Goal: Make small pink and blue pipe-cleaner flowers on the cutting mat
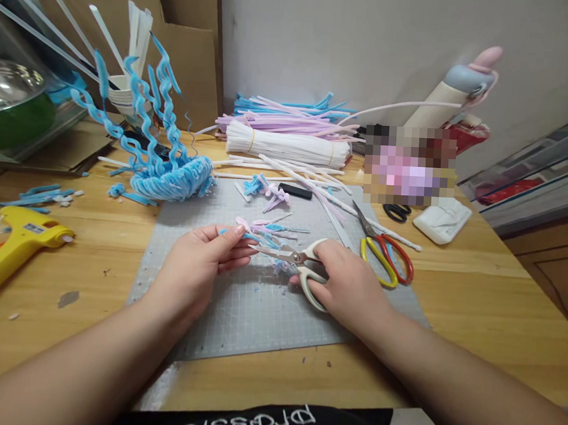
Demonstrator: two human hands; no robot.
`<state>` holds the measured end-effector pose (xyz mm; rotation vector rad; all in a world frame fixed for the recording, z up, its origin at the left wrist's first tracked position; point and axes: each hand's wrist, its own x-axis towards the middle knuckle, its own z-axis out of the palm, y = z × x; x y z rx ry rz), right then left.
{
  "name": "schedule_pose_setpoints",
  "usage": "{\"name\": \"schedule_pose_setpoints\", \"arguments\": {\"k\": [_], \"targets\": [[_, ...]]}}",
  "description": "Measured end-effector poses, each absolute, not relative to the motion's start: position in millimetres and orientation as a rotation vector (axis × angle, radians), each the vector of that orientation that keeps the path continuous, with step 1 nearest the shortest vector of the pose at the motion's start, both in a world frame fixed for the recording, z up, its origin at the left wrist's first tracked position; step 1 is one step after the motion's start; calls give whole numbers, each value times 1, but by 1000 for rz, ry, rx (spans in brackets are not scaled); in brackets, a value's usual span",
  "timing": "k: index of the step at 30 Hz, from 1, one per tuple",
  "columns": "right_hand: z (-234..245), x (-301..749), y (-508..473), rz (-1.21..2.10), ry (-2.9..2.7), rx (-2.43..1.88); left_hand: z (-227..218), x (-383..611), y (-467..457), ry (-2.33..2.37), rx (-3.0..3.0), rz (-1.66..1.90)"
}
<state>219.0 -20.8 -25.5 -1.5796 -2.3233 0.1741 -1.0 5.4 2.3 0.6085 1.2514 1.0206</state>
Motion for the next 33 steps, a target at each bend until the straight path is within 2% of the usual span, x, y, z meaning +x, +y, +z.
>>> {"name": "schedule_pose_setpoints", "arguments": {"k": [24, 33], "targets": [[-16, 218, -24, 403, -2247, -1592, 2, -4, 4, 1197, 616, 1029], [-18, 215, -23, 670, -2100, -1663, 5, -4, 1, 1248, 835, 1133]]}}
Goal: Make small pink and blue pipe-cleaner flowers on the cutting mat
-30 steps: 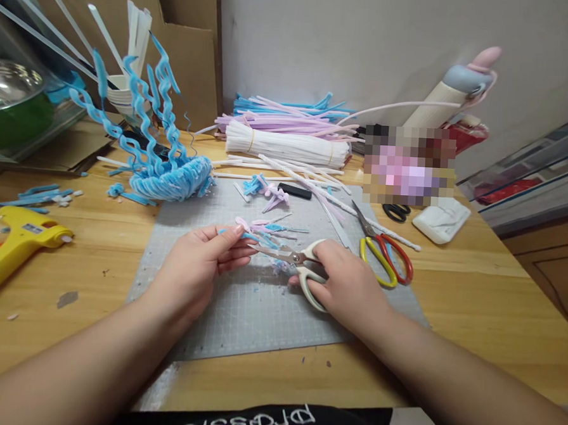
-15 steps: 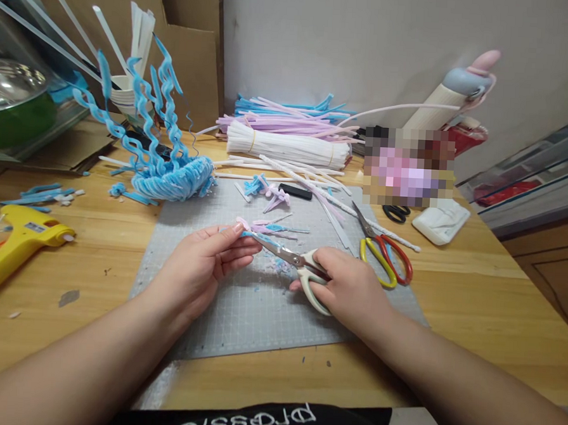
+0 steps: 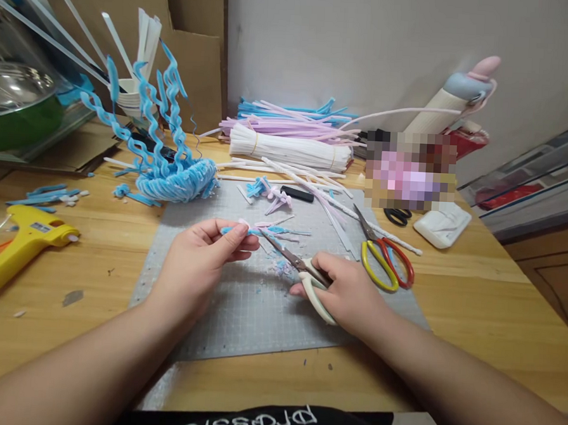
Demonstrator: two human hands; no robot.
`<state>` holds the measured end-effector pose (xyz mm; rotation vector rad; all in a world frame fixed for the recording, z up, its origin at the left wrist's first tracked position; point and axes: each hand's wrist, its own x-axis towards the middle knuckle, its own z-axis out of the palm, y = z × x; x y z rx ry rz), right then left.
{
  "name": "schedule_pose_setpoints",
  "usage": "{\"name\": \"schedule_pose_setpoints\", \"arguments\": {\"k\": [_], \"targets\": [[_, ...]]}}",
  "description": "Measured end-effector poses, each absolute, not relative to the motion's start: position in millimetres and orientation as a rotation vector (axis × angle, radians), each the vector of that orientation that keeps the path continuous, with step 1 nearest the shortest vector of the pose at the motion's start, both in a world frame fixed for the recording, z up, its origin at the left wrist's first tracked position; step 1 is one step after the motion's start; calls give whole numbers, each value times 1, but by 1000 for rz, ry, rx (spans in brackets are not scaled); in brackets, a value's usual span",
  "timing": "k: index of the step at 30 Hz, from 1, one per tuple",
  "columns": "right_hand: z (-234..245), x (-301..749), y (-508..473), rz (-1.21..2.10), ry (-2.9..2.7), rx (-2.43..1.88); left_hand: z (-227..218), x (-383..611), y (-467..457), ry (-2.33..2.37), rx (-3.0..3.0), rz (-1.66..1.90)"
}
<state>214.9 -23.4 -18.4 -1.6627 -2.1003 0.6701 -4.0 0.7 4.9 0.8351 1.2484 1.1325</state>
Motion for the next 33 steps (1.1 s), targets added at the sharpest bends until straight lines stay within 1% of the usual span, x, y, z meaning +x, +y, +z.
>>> {"name": "schedule_pose_setpoints", "arguments": {"k": [5, 10, 16, 22, 25, 28, 33], "targets": [[-19, 216, -23, 759, -2072, -1669, 4, -5, 2, 1258, 836, 1118], [-18, 218, -20, 747, -2098, -1696, 5, -4, 3, 1279, 809, 1125], [-12, 222, -16, 611, -2214, -1704, 6, -2, 5, 1269, 775, 1110], [-7, 230, -14, 376, -2332, -1668, 3, -9, 13, 1272, 813, 1183], [-2, 235, -14, 336, -2439, -1611, 0, -15, 20, 1323, 912, 1196], [6, 239, -15, 377, -2589, -1460, -6, -18, 24, 1411, 1049, 1181], [12, 240, -20, 386, -2686, -1371, -15, -20, 29, 1497, 1524, 1038]]}}
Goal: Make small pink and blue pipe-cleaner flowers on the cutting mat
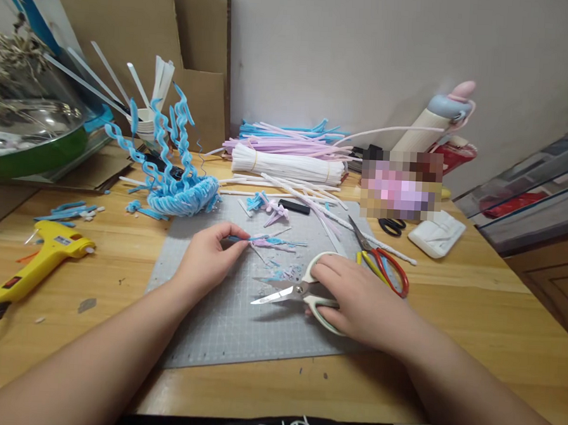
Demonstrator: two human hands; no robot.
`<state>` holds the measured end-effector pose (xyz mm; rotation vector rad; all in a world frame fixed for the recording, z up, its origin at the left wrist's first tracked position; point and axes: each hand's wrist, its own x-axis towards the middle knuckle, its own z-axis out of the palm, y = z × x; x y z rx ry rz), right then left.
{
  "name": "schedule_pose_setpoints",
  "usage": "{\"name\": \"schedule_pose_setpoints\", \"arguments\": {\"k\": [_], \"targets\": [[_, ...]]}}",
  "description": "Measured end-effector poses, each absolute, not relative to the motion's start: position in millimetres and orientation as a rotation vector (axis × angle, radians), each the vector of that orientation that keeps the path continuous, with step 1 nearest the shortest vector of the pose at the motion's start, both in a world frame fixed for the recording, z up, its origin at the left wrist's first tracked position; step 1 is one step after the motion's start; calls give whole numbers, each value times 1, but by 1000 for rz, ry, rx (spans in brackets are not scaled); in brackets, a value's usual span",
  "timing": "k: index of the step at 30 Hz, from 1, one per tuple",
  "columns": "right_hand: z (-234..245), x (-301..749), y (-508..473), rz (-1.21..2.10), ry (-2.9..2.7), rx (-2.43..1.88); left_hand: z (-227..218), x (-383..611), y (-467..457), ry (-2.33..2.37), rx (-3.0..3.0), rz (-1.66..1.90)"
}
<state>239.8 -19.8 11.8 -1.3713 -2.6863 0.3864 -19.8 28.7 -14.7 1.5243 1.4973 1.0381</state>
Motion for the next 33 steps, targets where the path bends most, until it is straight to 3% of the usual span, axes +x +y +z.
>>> {"name": "schedule_pose_setpoints", "arguments": {"k": [6, 11, 19, 28, 33], "targets": [[8, 235, -24, 291, -2749, -1359, -6, -7, 15, 1242, 2189, 773], [9, 233, -24, 139, -2783, -1258, 2, 12, -2, 1116, 2261, 531], [18, 262, -9, 53, -2750, -1242, 5, 4, 4, 1204, 2156, 470], [19, 294, 2, 149, -2575, -1633, -14, -9, 16, 1607, 2457, 483], [16, 286, 4, 158, -2550, -1736, -23, -10, 32, 1570, 2603, 472]]}}
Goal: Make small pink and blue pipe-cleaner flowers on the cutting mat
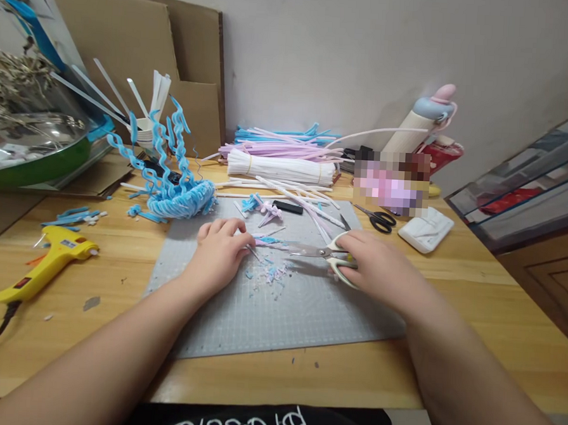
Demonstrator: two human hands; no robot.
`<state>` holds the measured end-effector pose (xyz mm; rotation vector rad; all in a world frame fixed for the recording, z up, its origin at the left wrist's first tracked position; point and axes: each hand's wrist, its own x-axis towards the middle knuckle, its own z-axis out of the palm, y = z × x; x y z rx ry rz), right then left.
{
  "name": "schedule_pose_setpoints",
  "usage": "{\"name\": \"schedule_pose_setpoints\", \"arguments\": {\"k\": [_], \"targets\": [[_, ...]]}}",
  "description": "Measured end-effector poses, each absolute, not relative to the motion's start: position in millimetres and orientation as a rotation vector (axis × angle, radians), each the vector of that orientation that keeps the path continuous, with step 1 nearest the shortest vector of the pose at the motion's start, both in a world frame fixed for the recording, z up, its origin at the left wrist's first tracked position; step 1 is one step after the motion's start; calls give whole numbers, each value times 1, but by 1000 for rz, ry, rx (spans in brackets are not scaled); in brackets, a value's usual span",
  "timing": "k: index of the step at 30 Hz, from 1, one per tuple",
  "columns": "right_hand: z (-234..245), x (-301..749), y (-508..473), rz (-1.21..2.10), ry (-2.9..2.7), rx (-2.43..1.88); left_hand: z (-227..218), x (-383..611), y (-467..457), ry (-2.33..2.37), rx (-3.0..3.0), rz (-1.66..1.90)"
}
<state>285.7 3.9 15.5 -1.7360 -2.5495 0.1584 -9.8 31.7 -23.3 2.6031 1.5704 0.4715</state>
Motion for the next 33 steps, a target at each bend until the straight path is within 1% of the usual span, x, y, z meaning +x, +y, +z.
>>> {"name": "schedule_pose_setpoints", "arguments": {"k": [5, 10, 17, 28, 33], "targets": [[14, 284, 6, 204, -2530, -1741, -27, -13, 39, 1455, 2613, 467], [11, 290, 10, 266, -2497, -1788, -19, -24, 43, 1409, 2539, 504], [17, 280, 5, 275, -2343, -2248, -20, -16, 57, 1681, 2327, 653], [9, 279, 8, 346, -2244, -2389, -23, 5, 59, 1431, 2423, 490], [10, 277, 8, 334, -2260, -2332, -21, 17, 62, 1367, 2504, 421]]}}
